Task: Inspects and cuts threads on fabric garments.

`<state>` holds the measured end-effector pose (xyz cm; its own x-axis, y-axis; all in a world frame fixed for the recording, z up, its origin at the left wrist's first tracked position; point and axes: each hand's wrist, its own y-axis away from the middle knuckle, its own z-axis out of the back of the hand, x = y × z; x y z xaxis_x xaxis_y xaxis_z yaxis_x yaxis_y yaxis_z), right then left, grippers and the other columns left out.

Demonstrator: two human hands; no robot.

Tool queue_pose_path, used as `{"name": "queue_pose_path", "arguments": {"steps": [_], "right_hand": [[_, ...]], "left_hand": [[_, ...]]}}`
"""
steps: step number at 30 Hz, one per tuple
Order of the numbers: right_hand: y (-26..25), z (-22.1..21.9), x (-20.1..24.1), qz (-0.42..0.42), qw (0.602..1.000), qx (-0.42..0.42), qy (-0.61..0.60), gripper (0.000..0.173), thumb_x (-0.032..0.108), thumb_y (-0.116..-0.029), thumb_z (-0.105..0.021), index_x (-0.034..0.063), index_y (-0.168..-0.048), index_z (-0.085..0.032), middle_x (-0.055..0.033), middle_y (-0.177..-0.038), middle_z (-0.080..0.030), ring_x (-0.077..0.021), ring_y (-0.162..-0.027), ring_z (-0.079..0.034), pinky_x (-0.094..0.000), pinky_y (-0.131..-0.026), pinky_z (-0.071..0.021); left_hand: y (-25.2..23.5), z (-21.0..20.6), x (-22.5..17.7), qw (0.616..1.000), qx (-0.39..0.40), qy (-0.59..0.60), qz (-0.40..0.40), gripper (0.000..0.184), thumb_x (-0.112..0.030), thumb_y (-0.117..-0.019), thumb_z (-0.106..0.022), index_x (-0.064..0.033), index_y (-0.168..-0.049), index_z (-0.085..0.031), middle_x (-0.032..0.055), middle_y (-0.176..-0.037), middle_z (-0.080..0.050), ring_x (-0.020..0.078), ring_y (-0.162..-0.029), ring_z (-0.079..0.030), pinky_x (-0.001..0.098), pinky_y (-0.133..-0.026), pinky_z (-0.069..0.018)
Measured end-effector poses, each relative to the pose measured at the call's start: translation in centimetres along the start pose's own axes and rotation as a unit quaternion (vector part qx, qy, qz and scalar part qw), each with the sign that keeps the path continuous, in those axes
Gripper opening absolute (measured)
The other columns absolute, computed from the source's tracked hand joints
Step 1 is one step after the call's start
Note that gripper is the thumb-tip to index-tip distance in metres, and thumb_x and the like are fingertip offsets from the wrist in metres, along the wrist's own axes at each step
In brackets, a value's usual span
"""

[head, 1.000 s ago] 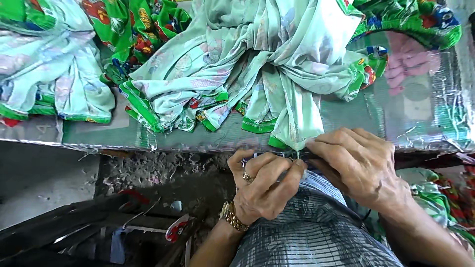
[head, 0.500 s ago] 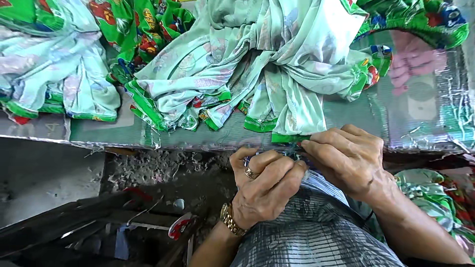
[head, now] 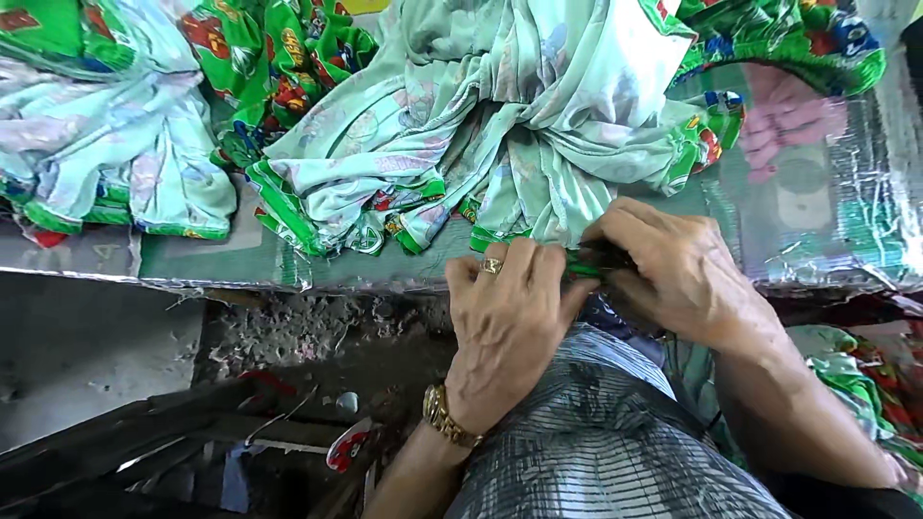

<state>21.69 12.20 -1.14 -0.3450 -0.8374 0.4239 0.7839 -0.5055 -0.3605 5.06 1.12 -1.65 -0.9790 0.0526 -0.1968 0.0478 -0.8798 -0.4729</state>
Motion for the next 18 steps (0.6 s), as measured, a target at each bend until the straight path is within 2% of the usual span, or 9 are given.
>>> {"name": "queue_pose_path", "arguments": {"steps": [2, 6, 11, 13, 14, 16, 18], "right_hand": [[0.0, -0.1, -0.2, -0.010, 1.000, 0.007, -0.009, 0.010, 0.014, -0.0886, -0.061, 0.0108, -0.096, -0.067, -0.0018, -0.085, -0.063, -0.0149, -0.065, -0.062, -0.0332, -0.049, -0.0436], [0.2, -0.2, -0.4, -0.001, 1.000, 0.009, -0.012, 0.009, 0.016, -0.0917, -0.059, 0.0106, -0.096, -0.066, -0.0015, -0.083, -0.061, -0.0147, -0.062, -0.059, -0.0325, -0.047, -0.0410], [0.3, -0.2, -0.4, 0.022, 1.000, -0.006, -0.018, 0.011, 0.014, -0.0915, -0.059, 0.0093, -0.096, -0.068, -0.0031, -0.082, -0.061, -0.0157, -0.060, -0.059, -0.0323, -0.045, -0.0397], [0.4, 0.2, 0.2, 0.011, 0.997, -0.028, -0.070, 0.014, 0.016, -0.0952, -0.061, 0.0080, -0.103, -0.070, -0.0026, -0.087, -0.063, -0.0106, -0.066, -0.059, -0.0266, -0.050, -0.0432], [0.6, 0.4, 0.5, 0.016, 0.992, -0.036, -0.119, 0.014, 0.016, -0.0962, -0.062, 0.0075, -0.105, -0.069, -0.0002, -0.088, -0.062, -0.0046, -0.069, -0.058, -0.0197, -0.055, -0.0453], [0.8, 0.4, 0.9, 0.046, 0.975, -0.038, -0.216, 0.008, 0.011, -0.0950, -0.064, 0.0055, -0.100, -0.068, 0.0025, -0.086, -0.062, 0.0027, -0.071, -0.056, -0.0106, -0.060, -0.0479], [0.8, -0.3, 0.9, 0.055, 0.974, -0.012, -0.220, 0.008, 0.007, -0.0919, -0.066, 0.0059, -0.098, -0.070, 0.0004, -0.090, -0.066, 0.0007, -0.075, -0.059, -0.0125, -0.063, -0.0501]], "left_hand": [[-0.2, -0.6, 0.2, 0.999, 0.029, -0.015, -0.002, 0.031, -0.042, -0.0972, -0.066, -0.0106, -0.099, -0.071, 0.0056, -0.084, -0.062, 0.0246, -0.077, -0.058, 0.0455, -0.074, -0.0377], [0.5, 0.1, 0.3, 0.999, 0.042, 0.011, -0.004, 0.017, -0.026, -0.1002, -0.062, -0.0106, -0.096, -0.068, 0.0046, -0.082, -0.060, 0.0224, -0.077, -0.057, 0.0446, -0.077, -0.0369], [2.6, 0.9, 0.4, 0.996, 0.044, 0.065, 0.035, 0.015, -0.022, -0.1005, -0.063, -0.0118, -0.092, -0.070, 0.0023, -0.083, -0.066, 0.0179, -0.080, -0.061, 0.0413, -0.079, -0.0414], [2.9, 0.8, 0.2, 0.996, 0.040, 0.064, 0.048, 0.017, -0.023, -0.1005, -0.062, -0.0124, -0.091, -0.070, 0.0015, -0.083, -0.066, 0.0168, -0.081, -0.061, 0.0396, -0.079, -0.0410], [3.0, 0.7, 0.1, 0.996, 0.034, 0.062, 0.052, 0.017, -0.024, -0.1000, -0.063, -0.0123, -0.091, -0.071, 0.0015, -0.082, -0.066, 0.0168, -0.080, -0.061, 0.0393, -0.079, -0.0407], [3.0, 0.5, 0.0, 0.997, 0.021, 0.055, 0.052, 0.016, -0.024, -0.0984, -0.063, -0.0123, -0.089, -0.070, 0.0017, -0.080, -0.066, 0.0168, -0.079, -0.060, 0.0390, -0.079, -0.0403], [3.0, 0.5, -0.1, 0.997, 0.014, 0.066, 0.048, 0.014, -0.022, -0.0971, -0.063, -0.0122, -0.091, -0.070, 0.0018, -0.083, -0.066, 0.0164, -0.081, -0.060, 0.0388, -0.080, -0.0403]]}}
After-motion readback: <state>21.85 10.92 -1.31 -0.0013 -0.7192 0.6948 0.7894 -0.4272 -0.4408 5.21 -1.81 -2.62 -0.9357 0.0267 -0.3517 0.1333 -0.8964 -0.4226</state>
